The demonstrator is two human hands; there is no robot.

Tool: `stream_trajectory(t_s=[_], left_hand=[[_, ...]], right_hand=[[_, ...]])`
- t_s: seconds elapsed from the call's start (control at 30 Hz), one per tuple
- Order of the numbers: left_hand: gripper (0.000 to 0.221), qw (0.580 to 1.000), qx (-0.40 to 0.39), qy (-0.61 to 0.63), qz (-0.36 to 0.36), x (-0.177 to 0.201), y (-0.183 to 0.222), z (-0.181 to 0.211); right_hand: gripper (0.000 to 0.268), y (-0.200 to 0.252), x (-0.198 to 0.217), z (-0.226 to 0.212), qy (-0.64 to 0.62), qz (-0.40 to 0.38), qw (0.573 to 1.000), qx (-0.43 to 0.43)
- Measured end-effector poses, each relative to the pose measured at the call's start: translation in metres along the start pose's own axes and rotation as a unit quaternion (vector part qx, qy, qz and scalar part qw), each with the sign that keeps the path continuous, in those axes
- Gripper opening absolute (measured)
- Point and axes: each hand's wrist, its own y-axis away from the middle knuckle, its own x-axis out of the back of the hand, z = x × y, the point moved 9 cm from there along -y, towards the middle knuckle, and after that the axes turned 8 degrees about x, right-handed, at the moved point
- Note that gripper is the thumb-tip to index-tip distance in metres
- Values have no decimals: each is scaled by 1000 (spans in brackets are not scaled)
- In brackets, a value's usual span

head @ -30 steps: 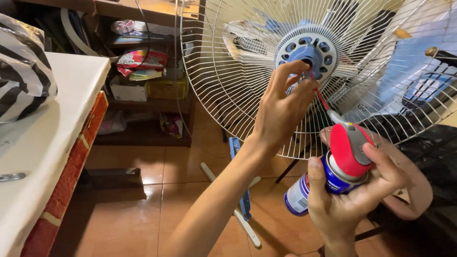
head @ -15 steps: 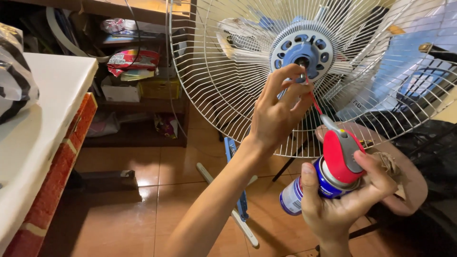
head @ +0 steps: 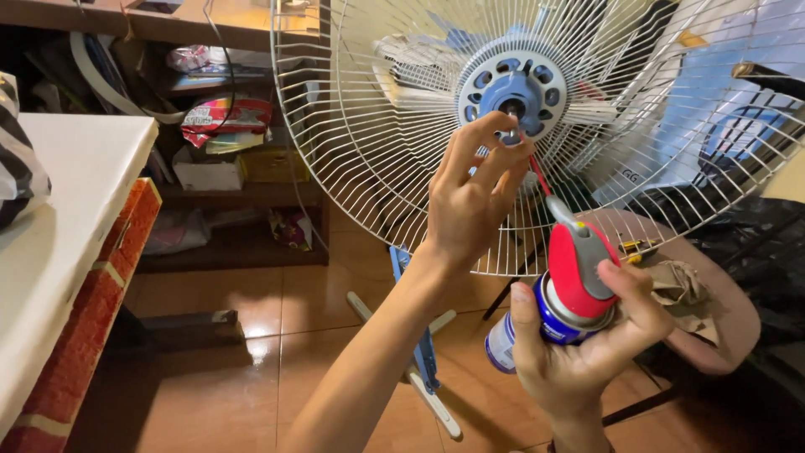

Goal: Applying lubricant to the shaft of an electric fan motor using a spray can with a precision straw.

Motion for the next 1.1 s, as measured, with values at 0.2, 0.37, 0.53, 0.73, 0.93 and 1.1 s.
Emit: stream_trajectory(t_s=[0.2,0.37,0.53,0.73,0.93,1.1], left_hand=[[17,1000,-21,2,3,1,2,9],[13,1000,-25,10,2,-4,5,10],[12,1000,-8,3,17,-4,4,10],[11,1000,6,-17,21,-11,-1,10],[19,999,13,-35,15,-14,-2,12],[21,999,12,-44,9,-20,-1,14]], right_hand=[[59,4,6,-2,-12,14,999,31],[56,2,7,-2,-30,6,999,24],[58,2,9,2,-28,9,999,29],[59,6,12,15,-20,26,999,21],[57,0,12,18,-27,17,999,27],[57,-1,14,23,-38,13,999,24]])
